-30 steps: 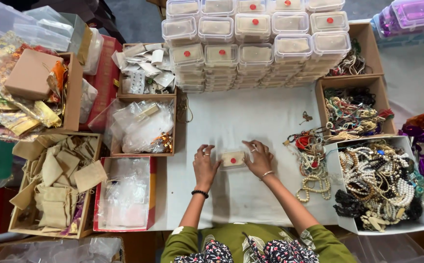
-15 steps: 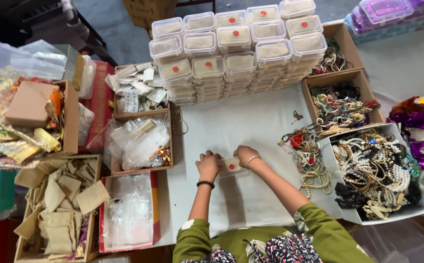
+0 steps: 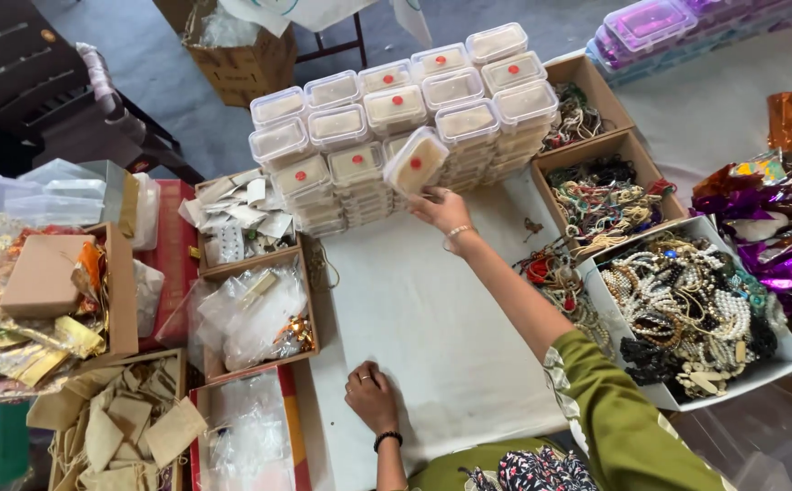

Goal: The person repeatedly picks up necklaces and bracelets from boxes, places them into small cloth pouches, and then puts the pouches into clear plastic containers. The containers are stacked on the table.

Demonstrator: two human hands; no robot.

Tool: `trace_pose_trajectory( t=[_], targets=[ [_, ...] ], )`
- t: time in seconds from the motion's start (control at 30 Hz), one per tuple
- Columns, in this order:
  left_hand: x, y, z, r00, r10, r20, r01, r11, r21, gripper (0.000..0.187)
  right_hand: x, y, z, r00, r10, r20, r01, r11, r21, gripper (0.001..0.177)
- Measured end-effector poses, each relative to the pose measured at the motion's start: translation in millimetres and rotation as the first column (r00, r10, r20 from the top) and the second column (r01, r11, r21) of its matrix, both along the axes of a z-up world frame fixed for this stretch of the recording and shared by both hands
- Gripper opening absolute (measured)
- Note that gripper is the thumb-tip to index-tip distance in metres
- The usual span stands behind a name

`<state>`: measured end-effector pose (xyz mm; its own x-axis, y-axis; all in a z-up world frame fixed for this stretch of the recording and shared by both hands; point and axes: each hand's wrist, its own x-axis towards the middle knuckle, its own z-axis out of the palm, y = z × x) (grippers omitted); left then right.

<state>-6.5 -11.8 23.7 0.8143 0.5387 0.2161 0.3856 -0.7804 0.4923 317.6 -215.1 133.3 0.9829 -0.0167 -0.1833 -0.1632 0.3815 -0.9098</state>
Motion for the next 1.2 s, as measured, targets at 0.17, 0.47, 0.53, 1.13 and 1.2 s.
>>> trace_pose_trajectory(
  t=[0.17,0.47,0.53,1.13,1.2],
  targets=[
    [-2.0,-0.5,0.9,0.999,-0.029,0.022,0.029,1.0,0.004,0.015,-3.6,10.1,44.7,0.978,0.172,-0.119,-0.182,0.98,-0.081,0.067],
    [-2.6,0.1,5.0,0.999,-0.031,0.007,0.031,0.999,0.011,0.016,0.1,-2.9,69.4,0.98,0.197,-0.008,-0.191,0.936,-0.296,0.087],
    [-3.2,0.9,5.6,0.999,-0.043,0.004,0.043,0.999,0.021,0.016,-3.0,-10.4,56.3,0.972,0.226,0.06,-0.2,0.936,-0.289,0.089],
    [-2.3,15.6,-40.7,0.989,-0.092,0.117,0.076,0.988,0.132,0.012,-53.0,-373.0,-78.6,0.859,-0.256,0.443,0.168,-0.677,-0.716,0.068],
    [-1.7,16.8,-50.1,0.992,-0.06,0.109,0.043,0.988,0.151,0.01,-54.6,-397.3,-68.7,0.952,-0.279,-0.129,-0.191,-0.208,-0.959,0.039]
  ],
)
